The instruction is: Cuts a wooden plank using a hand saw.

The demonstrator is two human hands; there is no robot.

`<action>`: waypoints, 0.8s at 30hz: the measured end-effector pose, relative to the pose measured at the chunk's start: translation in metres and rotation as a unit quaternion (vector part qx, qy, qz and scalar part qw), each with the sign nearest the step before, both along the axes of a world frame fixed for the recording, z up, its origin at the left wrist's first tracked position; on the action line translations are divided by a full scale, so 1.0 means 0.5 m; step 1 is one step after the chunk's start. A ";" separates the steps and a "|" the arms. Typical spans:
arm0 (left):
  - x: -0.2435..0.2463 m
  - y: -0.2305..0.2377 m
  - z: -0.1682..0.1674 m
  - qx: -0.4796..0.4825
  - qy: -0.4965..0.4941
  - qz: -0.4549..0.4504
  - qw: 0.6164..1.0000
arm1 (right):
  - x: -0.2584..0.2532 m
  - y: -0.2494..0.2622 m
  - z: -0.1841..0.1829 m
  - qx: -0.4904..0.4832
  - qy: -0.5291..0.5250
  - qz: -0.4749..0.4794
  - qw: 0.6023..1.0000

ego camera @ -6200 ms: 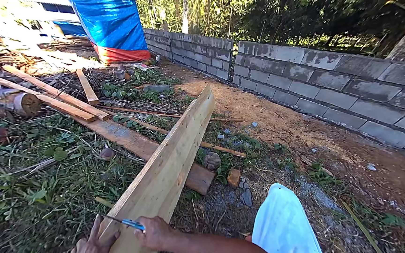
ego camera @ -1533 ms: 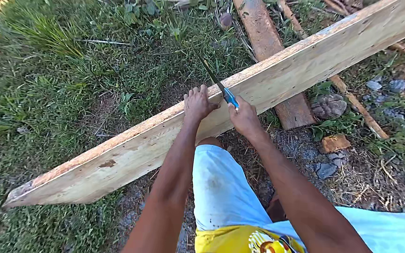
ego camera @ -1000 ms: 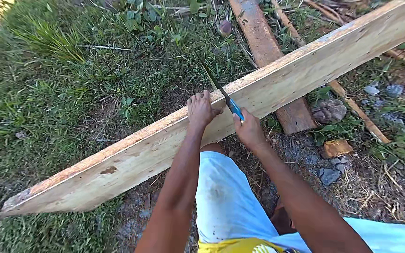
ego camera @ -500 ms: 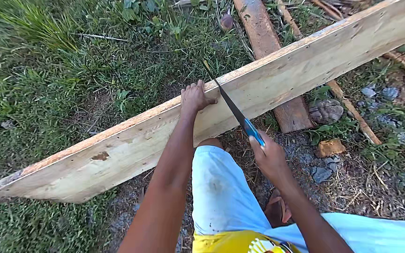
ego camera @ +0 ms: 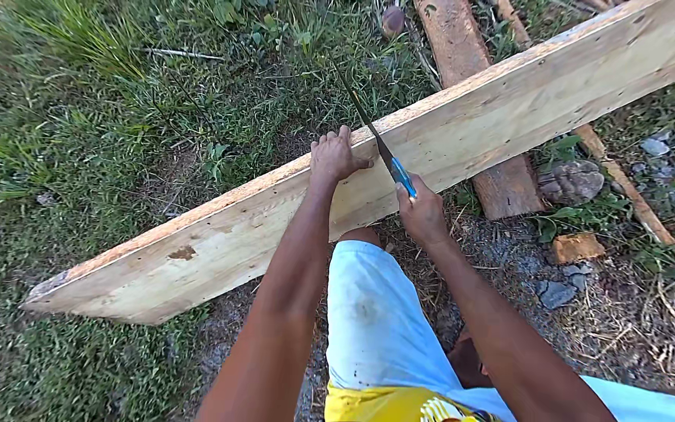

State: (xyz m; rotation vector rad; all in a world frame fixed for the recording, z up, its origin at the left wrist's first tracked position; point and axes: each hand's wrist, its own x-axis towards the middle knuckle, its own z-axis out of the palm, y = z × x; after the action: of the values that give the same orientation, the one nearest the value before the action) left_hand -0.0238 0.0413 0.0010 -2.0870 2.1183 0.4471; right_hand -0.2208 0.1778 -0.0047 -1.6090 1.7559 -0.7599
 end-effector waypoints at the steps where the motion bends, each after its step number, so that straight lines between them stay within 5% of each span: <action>1: 0.003 -0.004 0.001 0.002 0.005 -0.003 1.000 | -0.006 0.001 0.010 -0.008 0.000 0.004 1.000; 8: 0.001 -0.015 -0.005 0.005 0.007 0.003 1.000 | -0.167 0.370 0.106 0.005 0.064 -0.031 0.997; 10: -0.010 -0.003 -0.002 -0.005 0.001 0.006 1.000 | -0.177 0.398 0.109 -0.007 0.058 -0.036 0.998; 16: -0.033 0.053 0.005 -0.036 0.004 0.005 0.999 | -0.008 0.014 -0.029 -0.052 0.000 0.003 0.999; 24: -0.041 0.071 0.010 -0.049 0.010 -0.003 0.999 | -0.008 -0.049 0.149 0.066 -0.017 0.065 0.996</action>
State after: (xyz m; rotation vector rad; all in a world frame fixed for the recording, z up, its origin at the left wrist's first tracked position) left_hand -0.0440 0.0766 0.0061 -2.1367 2.1988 0.3708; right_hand -0.2248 0.1531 0.0696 -1.5943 1.6254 -0.5935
